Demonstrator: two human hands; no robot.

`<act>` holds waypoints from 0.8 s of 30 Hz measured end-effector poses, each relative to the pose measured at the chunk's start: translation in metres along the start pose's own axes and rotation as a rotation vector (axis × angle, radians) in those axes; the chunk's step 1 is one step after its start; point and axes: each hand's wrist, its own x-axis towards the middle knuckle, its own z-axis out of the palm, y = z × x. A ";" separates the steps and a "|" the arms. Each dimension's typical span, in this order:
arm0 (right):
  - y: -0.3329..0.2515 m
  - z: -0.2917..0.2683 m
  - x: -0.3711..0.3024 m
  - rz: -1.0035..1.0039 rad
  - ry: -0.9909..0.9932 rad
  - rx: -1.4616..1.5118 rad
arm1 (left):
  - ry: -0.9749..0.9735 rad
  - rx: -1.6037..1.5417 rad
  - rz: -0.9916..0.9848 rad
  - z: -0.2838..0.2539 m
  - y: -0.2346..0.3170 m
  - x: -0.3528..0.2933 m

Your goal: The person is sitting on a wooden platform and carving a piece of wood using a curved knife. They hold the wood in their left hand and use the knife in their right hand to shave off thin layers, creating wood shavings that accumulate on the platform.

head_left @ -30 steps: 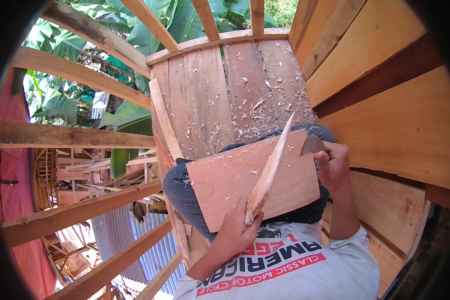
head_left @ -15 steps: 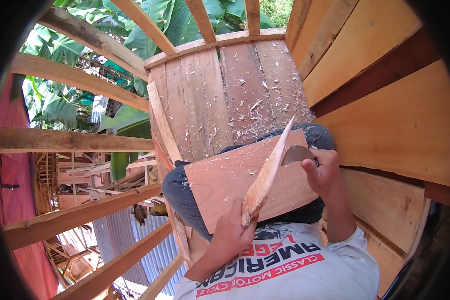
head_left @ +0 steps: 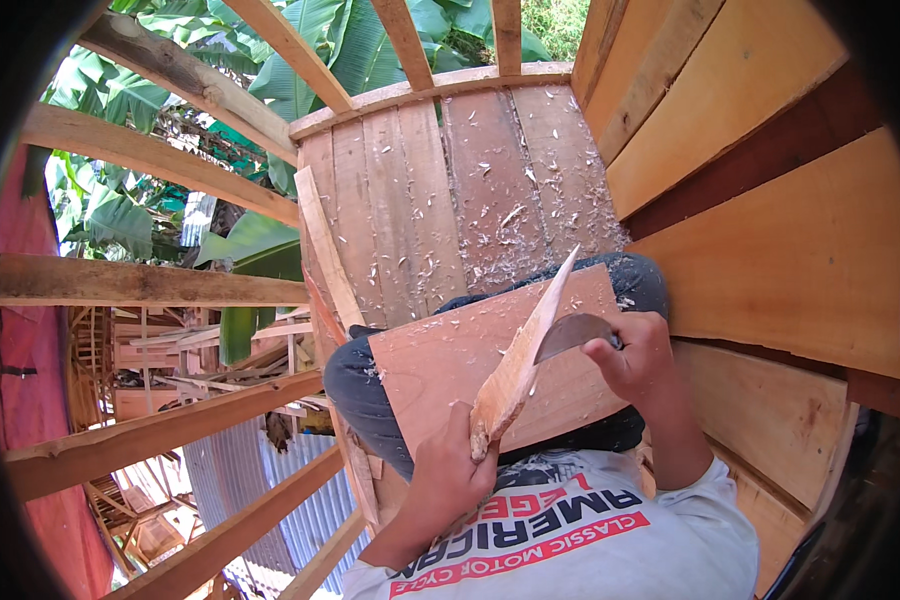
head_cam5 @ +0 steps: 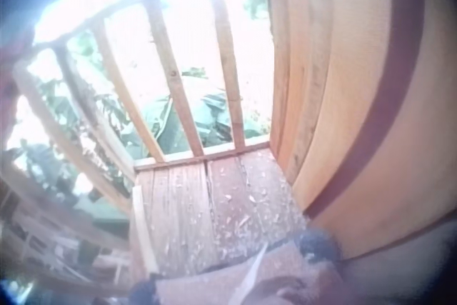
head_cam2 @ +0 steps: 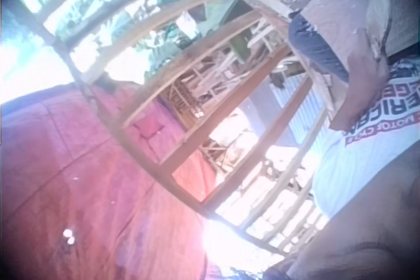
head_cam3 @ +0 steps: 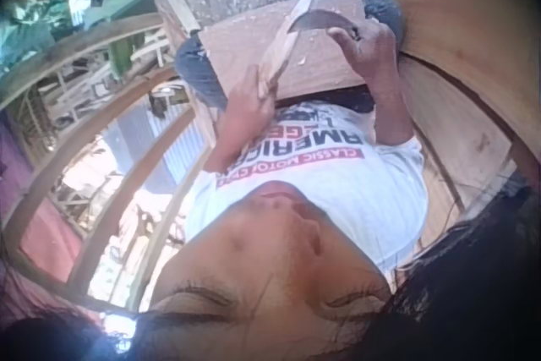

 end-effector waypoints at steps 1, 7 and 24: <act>-0.003 0.006 -0.002 -0.025 -0.006 0.008 | -0.006 -0.004 -0.015 0.000 0.000 0.000; 0.027 0.008 0.019 0.219 0.098 -0.100 | -0.029 -0.029 -0.006 -0.006 -0.009 0.004; -0.007 0.021 0.003 -0.065 -0.038 -0.108 | -0.032 0.021 0.029 -0.006 -0.020 0.005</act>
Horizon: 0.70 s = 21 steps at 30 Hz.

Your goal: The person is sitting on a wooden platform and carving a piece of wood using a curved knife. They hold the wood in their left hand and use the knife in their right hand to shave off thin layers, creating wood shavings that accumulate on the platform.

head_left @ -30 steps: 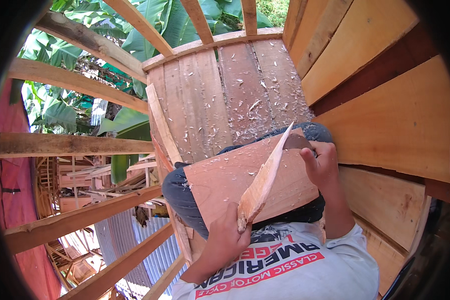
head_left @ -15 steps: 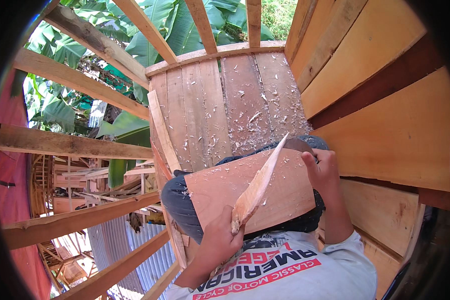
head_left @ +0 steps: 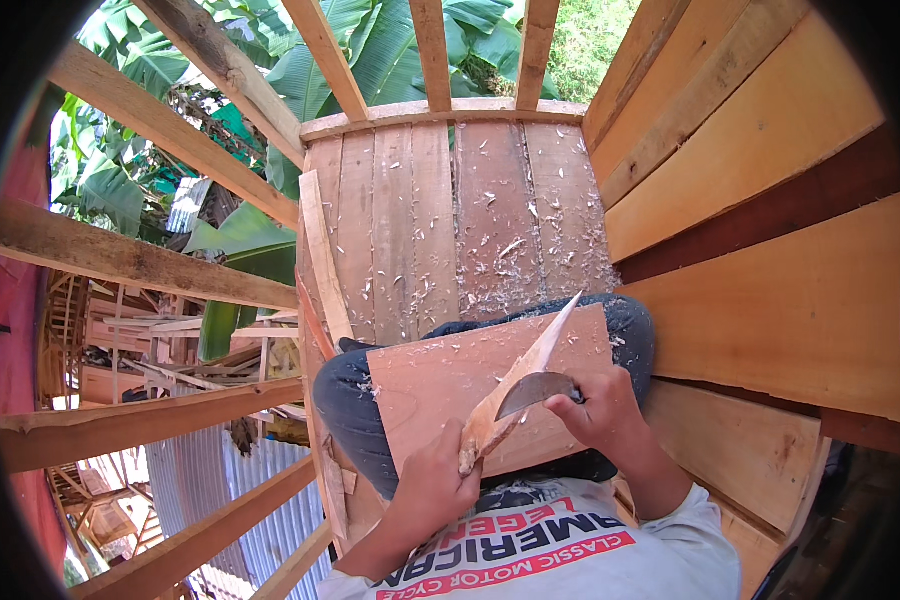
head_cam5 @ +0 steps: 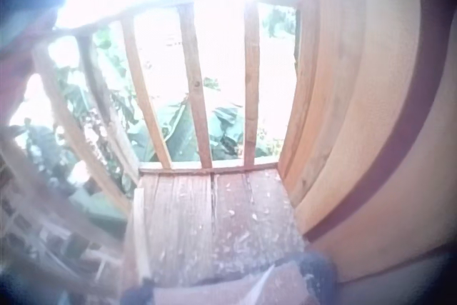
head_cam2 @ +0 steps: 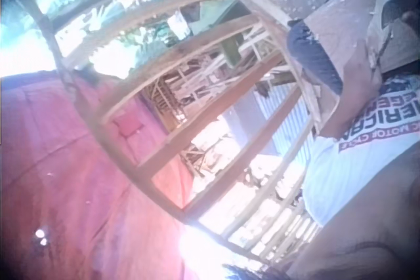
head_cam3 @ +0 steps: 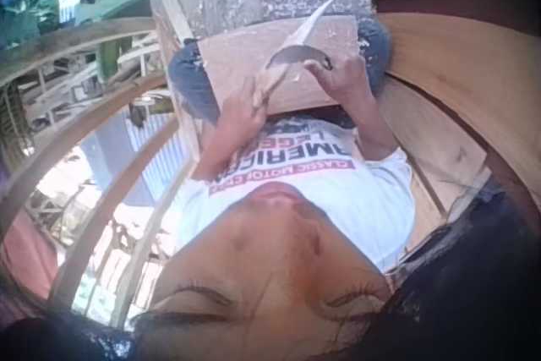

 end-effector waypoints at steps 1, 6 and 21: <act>-0.001 -0.001 0.001 0.001 0.006 -0.024 | -0.001 0.003 0.014 0.000 0.000 0.001; 0.011 -0.023 0.018 0.268 0.068 0.087 | 0.013 0.012 0.050 0.005 -0.005 -0.006; -0.020 -0.024 0.004 0.071 0.060 -0.052 | -0.034 -0.109 0.037 -0.005 0.001 -0.014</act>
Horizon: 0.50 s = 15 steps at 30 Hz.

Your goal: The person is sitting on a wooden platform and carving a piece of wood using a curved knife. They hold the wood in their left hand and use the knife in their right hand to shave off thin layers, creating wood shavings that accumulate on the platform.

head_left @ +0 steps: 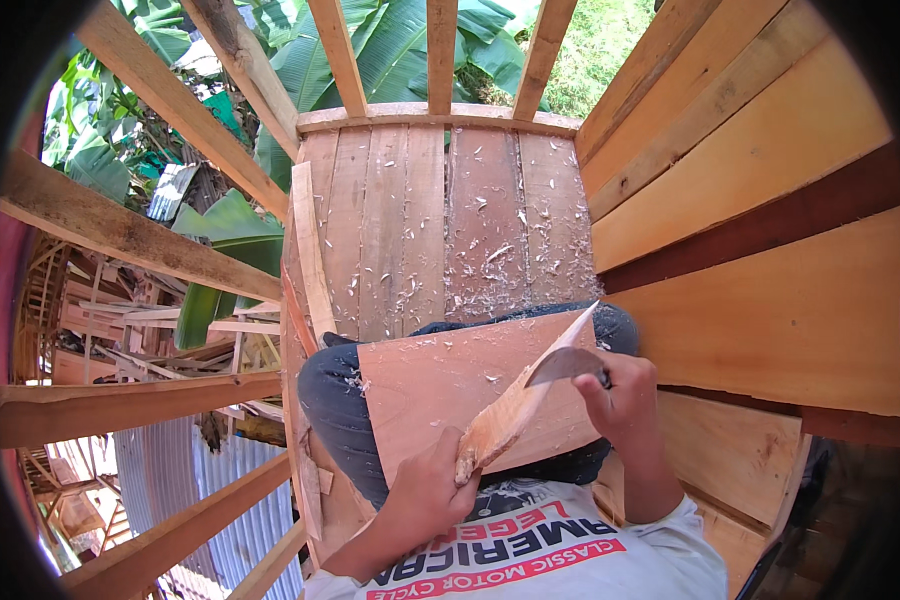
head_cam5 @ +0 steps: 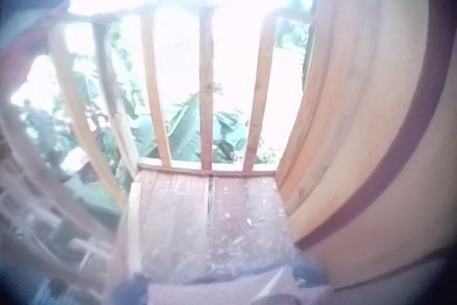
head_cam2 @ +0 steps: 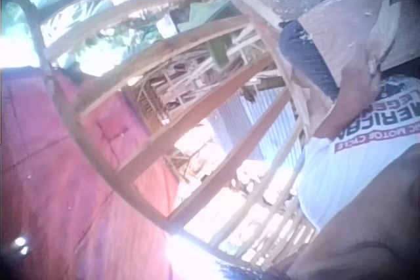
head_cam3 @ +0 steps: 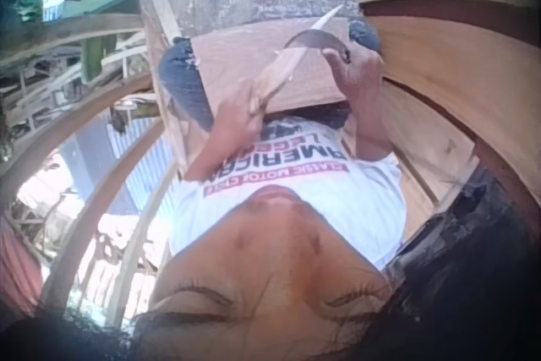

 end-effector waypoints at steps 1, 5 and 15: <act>0.006 -0.003 0.004 0.075 0.066 0.019 | -0.022 -0.018 0.017 0.001 0.000 -0.003; -0.009 -0.005 -0.016 -0.090 0.026 0.085 | -0.072 -0.067 0.043 0.001 -0.001 -0.003; -0.017 -0.007 -0.015 -0.153 -0.033 -0.030 | -0.016 -0.077 0.052 0.000 0.003 -0.003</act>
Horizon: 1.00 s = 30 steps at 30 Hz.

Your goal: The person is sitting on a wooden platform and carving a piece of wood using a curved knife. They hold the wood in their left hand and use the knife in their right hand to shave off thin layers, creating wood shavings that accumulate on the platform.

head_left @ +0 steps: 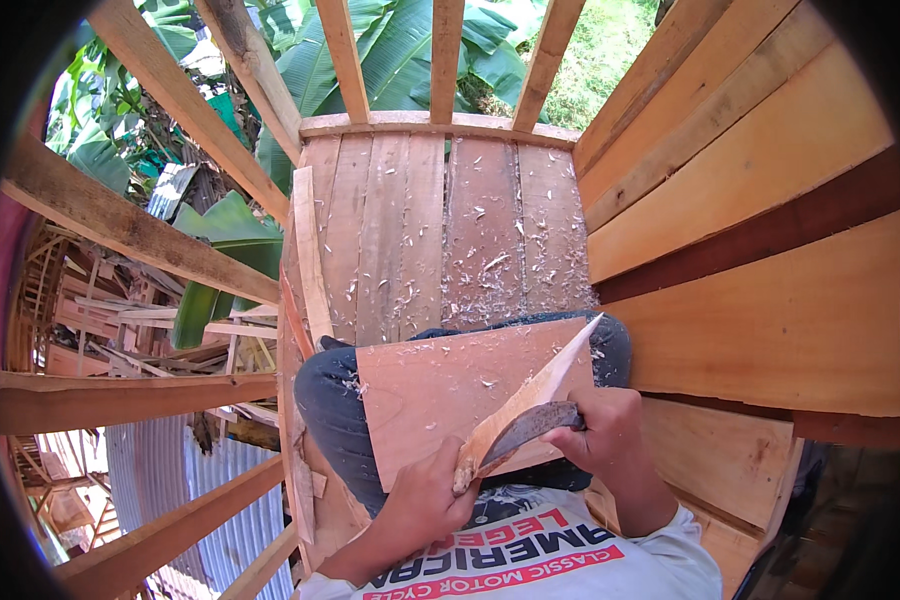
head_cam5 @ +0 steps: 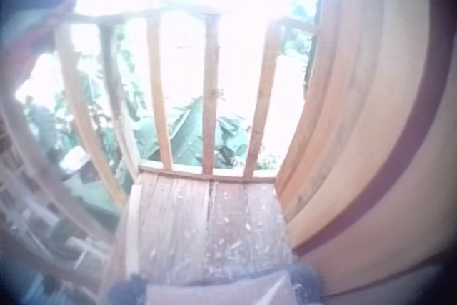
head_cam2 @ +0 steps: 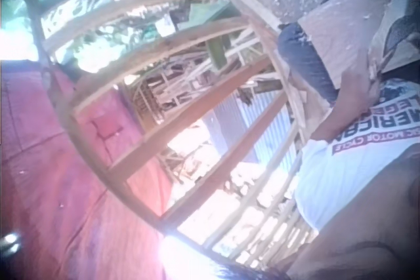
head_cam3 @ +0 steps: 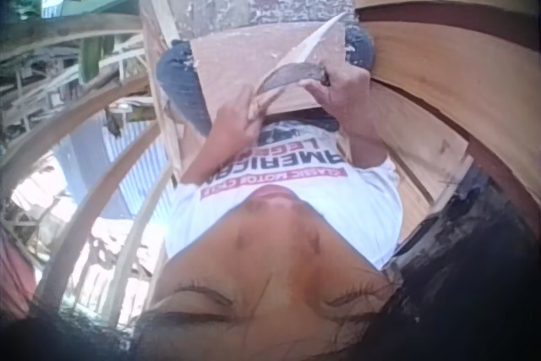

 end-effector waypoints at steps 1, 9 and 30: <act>0.006 0.003 0.005 0.054 0.065 -0.031 | 0.021 0.012 -0.008 -0.002 -0.001 0.001; 0.001 0.006 -0.004 0.044 0.008 -0.027 | 0.012 0.003 -0.032 -0.001 -0.001 -0.003; 0.055 0.014 0.006 0.399 0.031 0.153 | 0.057 -0.004 -0.183 0.011 0.011 0.013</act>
